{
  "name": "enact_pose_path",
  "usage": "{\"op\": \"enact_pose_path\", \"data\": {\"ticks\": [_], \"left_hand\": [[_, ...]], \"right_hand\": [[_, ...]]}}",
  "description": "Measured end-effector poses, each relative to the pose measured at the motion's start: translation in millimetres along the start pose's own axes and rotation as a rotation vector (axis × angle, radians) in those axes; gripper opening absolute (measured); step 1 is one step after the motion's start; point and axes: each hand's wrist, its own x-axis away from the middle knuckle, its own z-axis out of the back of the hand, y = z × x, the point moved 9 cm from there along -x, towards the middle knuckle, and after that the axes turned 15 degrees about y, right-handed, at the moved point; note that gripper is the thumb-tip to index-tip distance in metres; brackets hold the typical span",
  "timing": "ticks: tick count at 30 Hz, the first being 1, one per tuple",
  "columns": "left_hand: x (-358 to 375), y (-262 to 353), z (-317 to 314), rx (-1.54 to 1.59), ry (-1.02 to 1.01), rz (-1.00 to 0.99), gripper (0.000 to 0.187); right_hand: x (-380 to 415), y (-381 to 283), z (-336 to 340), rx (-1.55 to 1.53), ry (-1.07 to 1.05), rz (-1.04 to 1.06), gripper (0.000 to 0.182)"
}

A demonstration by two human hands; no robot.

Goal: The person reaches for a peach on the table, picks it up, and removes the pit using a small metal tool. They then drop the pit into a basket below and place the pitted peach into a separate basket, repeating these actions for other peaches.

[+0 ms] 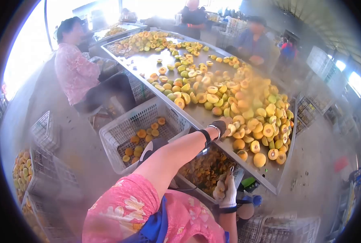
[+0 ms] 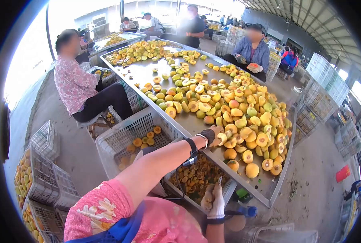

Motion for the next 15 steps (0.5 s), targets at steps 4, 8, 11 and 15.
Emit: {"op": "enact_pose_path", "data": {"ticks": [4, 8, 11, 15], "left_hand": [[30.3, 30.7, 15.6, 0.164, -0.045, -0.156, 0.050], [66.7, 34.9, 45.4, 0.897, 0.050, 0.228, 0.039], [100.7, 29.5, 53.5, 1.394, 0.130, 0.521, 0.043], [133.5, 35.1, 64.2, 1.508, 0.149, 0.362, 0.050]], "right_hand": [[-4.3, 3.7, -10.7, 0.068, 0.016, 0.014, 0.035], [20.3, -18.5, -35.1, 0.298, 0.132, 0.168, 0.030], [26.2, -37.2, -55.9, 0.495, 0.215, 0.275, 0.025], [19.9, -49.3, -74.7, 0.748, 0.176, 0.580, 0.023]]}}
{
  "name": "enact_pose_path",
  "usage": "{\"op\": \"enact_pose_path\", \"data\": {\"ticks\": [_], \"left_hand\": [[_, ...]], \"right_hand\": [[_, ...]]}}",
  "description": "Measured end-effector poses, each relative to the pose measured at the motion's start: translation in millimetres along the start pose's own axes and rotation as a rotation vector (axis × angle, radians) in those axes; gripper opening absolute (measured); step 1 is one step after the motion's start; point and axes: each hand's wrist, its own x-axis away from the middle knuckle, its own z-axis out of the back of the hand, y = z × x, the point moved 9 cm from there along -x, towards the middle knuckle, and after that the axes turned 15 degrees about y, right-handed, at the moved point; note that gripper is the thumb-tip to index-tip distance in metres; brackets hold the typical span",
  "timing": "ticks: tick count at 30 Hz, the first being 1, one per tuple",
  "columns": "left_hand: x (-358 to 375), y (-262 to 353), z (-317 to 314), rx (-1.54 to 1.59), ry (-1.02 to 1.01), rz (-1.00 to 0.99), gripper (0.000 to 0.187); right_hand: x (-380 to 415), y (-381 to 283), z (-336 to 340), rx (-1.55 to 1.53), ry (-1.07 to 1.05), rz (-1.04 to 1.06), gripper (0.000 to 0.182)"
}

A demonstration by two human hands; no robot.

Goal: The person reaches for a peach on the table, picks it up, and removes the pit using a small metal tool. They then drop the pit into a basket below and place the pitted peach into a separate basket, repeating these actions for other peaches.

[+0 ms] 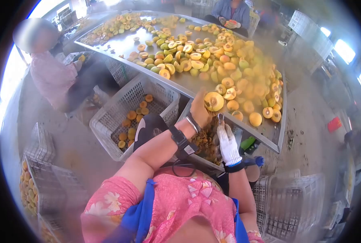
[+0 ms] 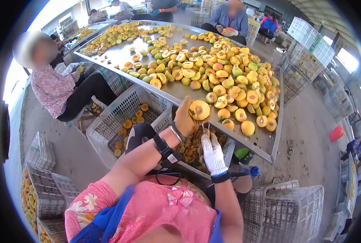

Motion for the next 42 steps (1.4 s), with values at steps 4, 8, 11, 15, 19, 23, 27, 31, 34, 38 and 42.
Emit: {"op": "enact_pose_path", "data": {"ticks": [4, 8, 11, 15, 19, 23, 27, 31, 34, 38, 42], "left_hand": [[42.0, 40.3, -2.6, -0.682, -0.037, -0.575, 0.040], [21.3, -2.6, 23.8, -0.354, -0.072, -0.362, 0.037], [29.7, -1.4, 21.9, -0.350, -0.077, -0.463, 0.036], [35.5, -0.9, 21.0, -0.150, -0.050, -0.341, 0.036], [44.7, -0.6, 11.5, 0.225, 0.055, 0.089, 0.030], [42.2, 4.9, 14.3, 0.085, 0.114, -0.138, 0.029], [38.3, -0.9, 16.9, 0.136, 0.091, 0.081, 0.031], [30.6, -3.0, 19.7, 0.011, 0.012, 0.126, 0.036], [37.0, 12.9, 14.1, -0.277, -0.053, -0.148, 0.040], [35.8, 1.2, 5.1, -0.268, -0.299, 0.041, 0.044], [45.7, 14.1, 1.5, -0.596, -0.287, -0.191, 0.044]], "right_hand": [[-10.5, -17.2, -2.8, 0.301, 0.097, 0.452, 0.027], [-6.7, -22.9, -9.9, 0.444, 0.120, 0.670, 0.035], [-8.9, -19.5, -12.8, 0.458, 0.122, 0.578, 0.040], [-8.5, -11.9, -15.7, 0.472, 0.114, 0.534, 0.045], [-1.4, -11.9, -26.2, 0.505, 0.017, 0.384, 0.029], [-12.7, 19.6, -24.5, 0.280, 0.028, 0.362, 0.046], [6.0, 5.6, -33.0, 0.172, -0.035, 0.158, 0.040], [17.9, 11.9, -40.0, 0.060, -0.099, 0.008, 0.033], [21.0, 25.8, -39.6, -0.027, -0.112, -0.052, 0.029], [21.4, 41.6, -38.2, -0.104, -0.176, -0.136, 0.033], [29.5, 50.1, -43.9, -0.206, -0.172, -0.272, 0.031]]}}
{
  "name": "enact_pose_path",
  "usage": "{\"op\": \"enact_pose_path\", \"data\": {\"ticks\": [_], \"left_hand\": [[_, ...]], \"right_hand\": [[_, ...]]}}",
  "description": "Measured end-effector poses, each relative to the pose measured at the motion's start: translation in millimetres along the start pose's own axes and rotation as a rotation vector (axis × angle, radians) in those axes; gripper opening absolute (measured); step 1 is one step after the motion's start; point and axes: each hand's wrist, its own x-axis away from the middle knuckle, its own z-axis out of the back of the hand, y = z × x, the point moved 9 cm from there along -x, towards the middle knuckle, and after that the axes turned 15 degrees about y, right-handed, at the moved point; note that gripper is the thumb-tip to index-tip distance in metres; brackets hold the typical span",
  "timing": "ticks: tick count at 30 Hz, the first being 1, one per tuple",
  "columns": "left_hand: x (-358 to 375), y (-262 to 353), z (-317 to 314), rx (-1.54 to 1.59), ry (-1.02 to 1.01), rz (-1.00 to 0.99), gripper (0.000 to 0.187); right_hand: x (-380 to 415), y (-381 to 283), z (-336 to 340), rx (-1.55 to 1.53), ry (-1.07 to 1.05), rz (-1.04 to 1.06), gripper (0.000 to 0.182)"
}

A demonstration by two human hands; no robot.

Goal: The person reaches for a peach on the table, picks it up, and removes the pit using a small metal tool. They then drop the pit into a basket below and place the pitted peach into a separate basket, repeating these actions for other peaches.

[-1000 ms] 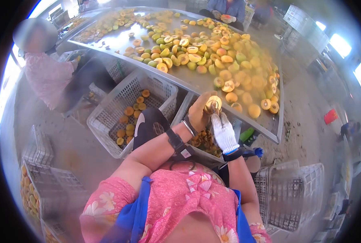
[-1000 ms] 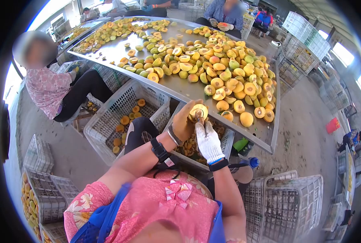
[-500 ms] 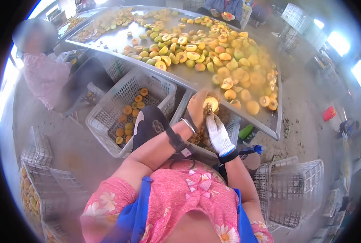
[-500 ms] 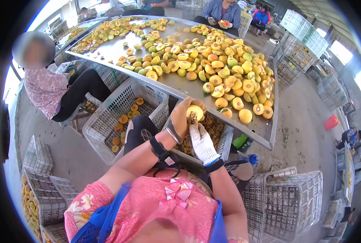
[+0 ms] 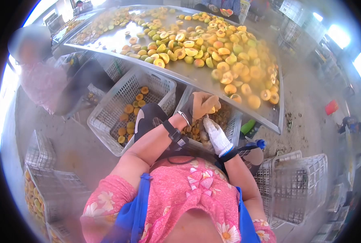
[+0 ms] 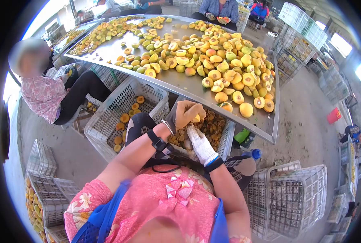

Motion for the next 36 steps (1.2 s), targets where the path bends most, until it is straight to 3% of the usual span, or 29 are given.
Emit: {"op": "enact_pose_path", "data": {"ticks": [2, 5, 8, 11, 15, 19, 23, 25, 27, 28, 29, 30, 32, 36], "left_hand": [[3.7, 13.8, 1.7, -0.206, -0.010, -0.129, 0.044], [5.9, -17.9, -13.0, 0.409, -0.158, 0.295, 0.043], [3.0, -24.8, -6.7, 0.000, -0.076, 0.144, 0.044], [10.1, 6.3, -15.1, -0.271, -0.187, -0.097, 0.044], [12.9, -31.2, -20.2, 0.433, -0.202, 0.379, 0.051], [23.7, -50.4, -15.1, 0.769, 0.175, 0.680, 0.052], [3.2, -56.1, 18.9, 0.844, 0.366, 0.503, 0.053], [-10.8, -49.5, 67.6, 0.835, 0.520, 0.393, 0.044], [-23.1, -18.0, 130.9, 0.310, 0.582, 0.017, 0.039], [-26.4, -8.3, 154.7, 0.172, 0.673, -0.024, 0.028], [-42.3, -18.5, 195.1, -0.207, 0.759, -0.290, 0.019], [-32.6, 25.0, 187.9, -0.640, 0.822, -0.526, 0.020], [-51.0, 30.2, 174.6, -0.651, 0.715, -0.498, 0.030], [-102.1, 11.1, 83.0, -0.799, 0.361, -0.379, 0.046]], "right_hand": [[10.9, 5.1, -4.8, -0.096, -0.005, -0.189, 0.032], [18.3, 16.7, -11.5, -0.192, -0.086, -0.416, 0.035], [19.0, 18.7, -8.4, -0.131, -0.097, -0.401, 0.038], [19.0, 29.4, -6.2, -0.190, -0.084, -0.464, 0.039], [25.0, 30.3, -20.7, -0.450, -0.353, -0.594, 0.040], [20.3, 28.4, -24.6, -0.581, -0.482, -0.609, 0.041], [21.0, 27.7, -26.9, -0.685, -0.619, -0.579, 0.042], [19.0, 27.6, -19.1, -0.752, -0.552, -0.613, 0.042], [6.5, 42.1, -3.2, -0.810, -0.475, -0.663, 0.042], [-0.9, 52.8, 5.7, -0.785, -0.404, -0.661, 0.043], [-5.6, 63.2, 13.3, -0.759, -0.332, -0.662, 0.043], [-9.3, 72.1, 19.5, -0.730, -0.264, -0.665, 0.043], [-18.9, 85.9, 28.2, -0.545, -0.116, -0.629, 0.042], [-33.0, 98.2, 42.1, -0.401, 0.014, -0.606, 0.041]]}}
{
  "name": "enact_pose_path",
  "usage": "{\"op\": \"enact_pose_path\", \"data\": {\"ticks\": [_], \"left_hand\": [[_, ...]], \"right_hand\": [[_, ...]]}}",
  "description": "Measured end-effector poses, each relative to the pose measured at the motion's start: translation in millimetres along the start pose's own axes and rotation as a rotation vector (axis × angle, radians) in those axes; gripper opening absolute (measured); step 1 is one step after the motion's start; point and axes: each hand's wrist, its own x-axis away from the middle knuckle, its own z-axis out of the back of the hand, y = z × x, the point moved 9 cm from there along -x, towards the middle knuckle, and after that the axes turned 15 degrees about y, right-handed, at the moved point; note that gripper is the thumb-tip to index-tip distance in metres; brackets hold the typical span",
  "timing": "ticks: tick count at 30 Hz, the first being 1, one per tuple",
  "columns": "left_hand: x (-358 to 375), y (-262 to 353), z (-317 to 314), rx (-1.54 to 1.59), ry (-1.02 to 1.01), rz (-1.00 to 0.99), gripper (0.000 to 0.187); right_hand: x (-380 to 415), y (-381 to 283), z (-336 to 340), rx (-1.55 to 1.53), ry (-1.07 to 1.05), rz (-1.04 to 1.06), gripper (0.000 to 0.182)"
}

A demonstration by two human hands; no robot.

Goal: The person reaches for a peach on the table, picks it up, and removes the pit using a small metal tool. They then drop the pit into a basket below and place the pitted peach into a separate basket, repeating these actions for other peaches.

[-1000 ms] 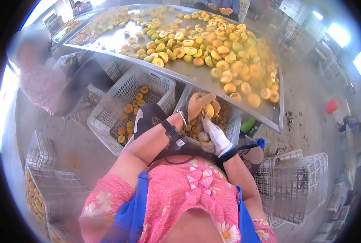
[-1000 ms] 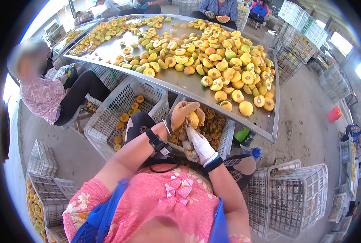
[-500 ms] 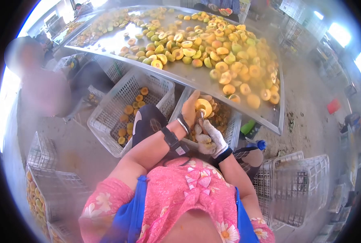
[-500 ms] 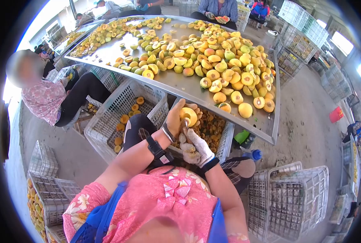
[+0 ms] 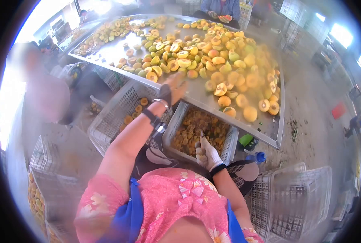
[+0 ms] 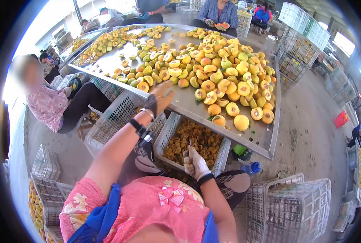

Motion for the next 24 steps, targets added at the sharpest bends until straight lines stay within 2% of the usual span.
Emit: {"op": "enact_pose_path", "data": {"ticks": [4, 6, 7, 10, 11, 14, 15, 18, 19, 23, 24], "left_hand": [[-15.2, 11.7, -97.7, -0.139, -0.307, 0.183, 0.063], [-21.6, 9.9, -133.4, -0.191, -0.378, 0.171, 0.068], [-18.9, 7.2, -143.6, -0.198, -0.427, 0.235, 0.068], [-18.0, 9.1, -158.0, -0.296, -0.504, 0.148, 0.067], [-18.7, 12.1, -157.0, -0.294, -0.419, 0.024, 0.065], [-9.7, 18.9, -147.0, -0.194, -0.571, 0.080, 0.062], [-10.7, 20.4, -142.5, -0.186, -0.491, 0.021, 0.055], [7.1, -0.1, -129.3, 0.418, -0.407, 0.551, 0.051], [25.2, 26.2, -103.7, 0.637, -0.448, 0.858, 0.044], [51.7, 29.4, -104.9, 1.486, -0.305, 0.837, 0.040], [54.0, 28.4, -94.2, 1.294, -0.245, 0.630, 0.040]], "right_hand": [[-4.4, -8.5, 12.4, 0.036, 0.033, 0.026, 0.042], [-6.6, -7.7, 15.5, 0.048, 0.022, 0.047, 0.043], [-8.7, -5.6, 16.4, 0.048, 0.011, 0.041, 0.044], [0.0, -8.1, 14.6, 0.106, 0.034, 0.069, 0.044], [4.3, -10.0, 12.3, 0.132, 0.036, 0.088, 0.044], [15.1, -15.2, 7.1, 0.189, 0.084, 0.142, 0.040], [19.9, -20.9, 3.5, 0.207, 0.085, 0.206, 0.039], [37.6, -42.1, -7.5, 0.264, 0.102, 0.400, 0.036], [44.5, -51.0, -12.2, 0.285, 0.117, 0.461, 0.036], [59.3, -82.2, -22.7, 0.365, 0.174, 0.723, 0.034], [64.9, -90.1, -25.6, 0.411, 0.173, 0.794, 0.032]]}}
